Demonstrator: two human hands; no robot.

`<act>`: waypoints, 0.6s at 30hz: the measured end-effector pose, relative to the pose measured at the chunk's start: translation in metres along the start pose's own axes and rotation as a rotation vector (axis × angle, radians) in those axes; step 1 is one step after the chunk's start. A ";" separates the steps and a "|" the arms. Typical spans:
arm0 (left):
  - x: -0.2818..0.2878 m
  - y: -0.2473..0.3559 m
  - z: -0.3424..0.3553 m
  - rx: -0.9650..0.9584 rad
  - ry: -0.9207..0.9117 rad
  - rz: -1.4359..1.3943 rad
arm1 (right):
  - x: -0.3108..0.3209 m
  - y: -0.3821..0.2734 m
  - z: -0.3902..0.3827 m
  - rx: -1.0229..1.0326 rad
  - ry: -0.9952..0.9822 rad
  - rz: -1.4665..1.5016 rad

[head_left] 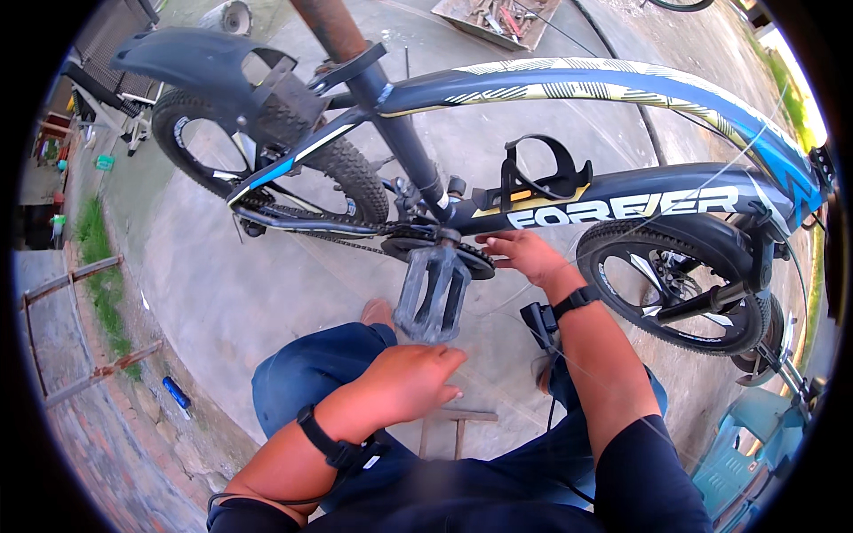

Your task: The person adjusts the bicycle seat and then works on the chain and pedal area. They rotate the pedals and inspect the chain movement, appearing to perform maintenance or repair on the bicycle's drivetrain.

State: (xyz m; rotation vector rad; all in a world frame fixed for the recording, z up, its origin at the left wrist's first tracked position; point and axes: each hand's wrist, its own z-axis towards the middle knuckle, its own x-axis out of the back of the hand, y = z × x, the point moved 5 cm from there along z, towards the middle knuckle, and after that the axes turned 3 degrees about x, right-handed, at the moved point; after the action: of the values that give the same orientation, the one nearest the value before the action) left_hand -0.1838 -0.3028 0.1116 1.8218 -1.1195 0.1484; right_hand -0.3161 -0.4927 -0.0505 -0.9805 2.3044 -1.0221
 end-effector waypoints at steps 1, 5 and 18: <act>0.004 0.000 -0.001 0.049 -0.033 -0.020 | -0.003 0.001 0.004 -0.017 0.005 0.011; 0.006 -0.007 0.004 0.037 0.011 -0.063 | 0.001 0.014 0.022 -0.105 -0.010 -0.179; 0.014 -0.015 0.010 -0.089 0.181 -0.086 | -0.032 -0.028 0.042 0.254 -0.119 -0.475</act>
State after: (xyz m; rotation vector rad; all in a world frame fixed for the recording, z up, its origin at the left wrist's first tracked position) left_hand -0.1679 -0.3180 0.1036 1.7373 -0.9060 0.2053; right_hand -0.2567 -0.5013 -0.0522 -1.4702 1.8252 -1.3562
